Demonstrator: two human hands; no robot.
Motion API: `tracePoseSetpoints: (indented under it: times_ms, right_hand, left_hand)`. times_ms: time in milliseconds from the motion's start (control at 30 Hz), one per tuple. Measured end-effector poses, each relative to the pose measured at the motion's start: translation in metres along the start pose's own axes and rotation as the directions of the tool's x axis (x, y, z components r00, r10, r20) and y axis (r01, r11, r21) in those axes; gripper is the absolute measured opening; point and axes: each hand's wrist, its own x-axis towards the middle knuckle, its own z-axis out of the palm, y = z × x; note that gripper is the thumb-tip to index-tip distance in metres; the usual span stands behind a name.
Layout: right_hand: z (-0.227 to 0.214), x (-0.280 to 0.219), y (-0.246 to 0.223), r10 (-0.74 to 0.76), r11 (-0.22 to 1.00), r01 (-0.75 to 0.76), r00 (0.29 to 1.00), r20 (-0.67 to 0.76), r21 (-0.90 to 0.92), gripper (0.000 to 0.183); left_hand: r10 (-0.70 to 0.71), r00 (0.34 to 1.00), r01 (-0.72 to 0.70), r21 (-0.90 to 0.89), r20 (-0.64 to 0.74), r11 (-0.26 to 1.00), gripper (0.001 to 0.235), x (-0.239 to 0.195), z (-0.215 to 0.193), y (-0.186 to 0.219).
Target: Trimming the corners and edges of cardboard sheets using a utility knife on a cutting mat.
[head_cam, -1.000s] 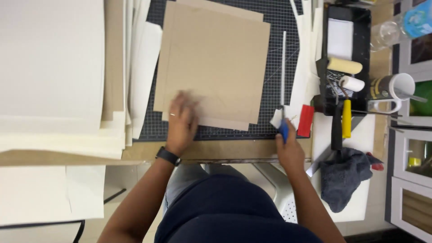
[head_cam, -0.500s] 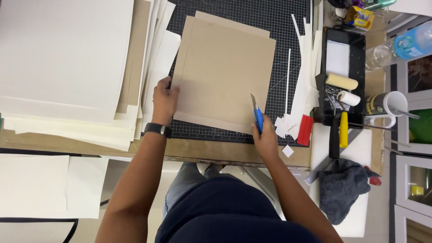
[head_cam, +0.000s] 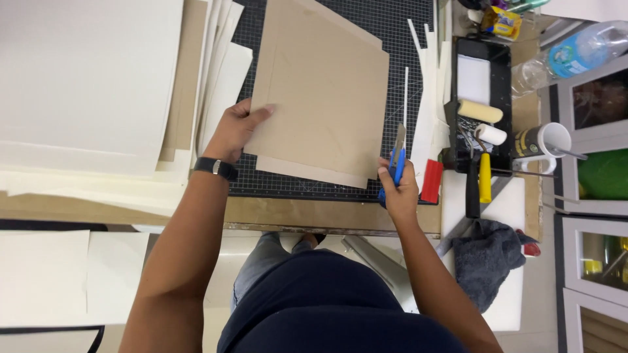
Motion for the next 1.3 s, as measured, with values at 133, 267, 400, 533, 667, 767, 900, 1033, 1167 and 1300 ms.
tracePoseSetpoints:
  times_ms: [133,267,400,533,667,767,900,1033,1167,1300]
  right_hand:
    - [-0.010,-0.010,-0.003,0.029,0.977,-0.018,0.998,-0.049,0.214,0.035]
    - [-0.021,-0.014,0.022,-0.001,0.989,0.012,0.997,-0.073,0.144,0.038]
    - [-0.012,-0.022,0.019,-0.028,0.998,0.027,0.999,-0.024,-0.048,0.030]
    - [0.007,-0.023,0.029,-0.248,0.922,0.251,0.967,0.049,-0.295,0.048]
    - [0.024,-0.023,-0.034,-0.573,0.774,0.592,0.806,0.151,-0.223,0.046]
    - [0.021,-0.018,-0.049,-0.609,0.767,0.612,0.789,0.084,-0.192,0.032]
    - [-0.003,-0.006,-0.089,-0.510,0.859,0.507,0.836,-0.202,-0.068,0.026]
    - [-0.063,0.022,-0.090,-0.452,0.870,0.493,0.794,-0.407,-0.005,0.036]
    - [-0.107,0.030,-0.103,-0.326,0.860,0.450,0.847,-0.419,0.241,0.042]
    - [-0.110,0.034,-0.076,-0.102,0.804,0.244,0.955,-0.279,0.542,0.040]
  left_hand:
    - [-0.010,1.000,0.010,-0.014,0.009,1.000,0.024,0.001,0.001,0.002]
    - [-0.015,1.000,0.015,0.006,0.017,1.000,0.023,0.001,0.002,0.004]
    - [0.000,0.999,-0.001,0.024,0.040,1.000,0.027,-0.002,0.003,0.007]
    - [0.036,0.998,-0.036,-0.011,0.046,0.999,0.031,-0.003,0.012,0.012]
    - [0.138,0.984,-0.132,-0.054,0.112,0.990,0.044,-0.011,0.032,0.029]
    - [0.245,0.952,-0.235,-0.071,0.183,0.969,0.053,-0.038,0.056,0.063]
    - [0.436,0.844,-0.388,-0.204,0.312,0.899,0.071,-0.066,0.080,0.104]
    - [0.572,0.745,-0.576,-0.100,0.342,0.811,0.064,-0.079,0.083,0.118]
    - [0.572,0.747,-0.612,0.014,0.338,0.791,0.048,-0.083,0.082,0.127]
    - [0.514,0.833,-0.543,0.121,0.207,0.831,0.039,-0.084,0.070,0.122]
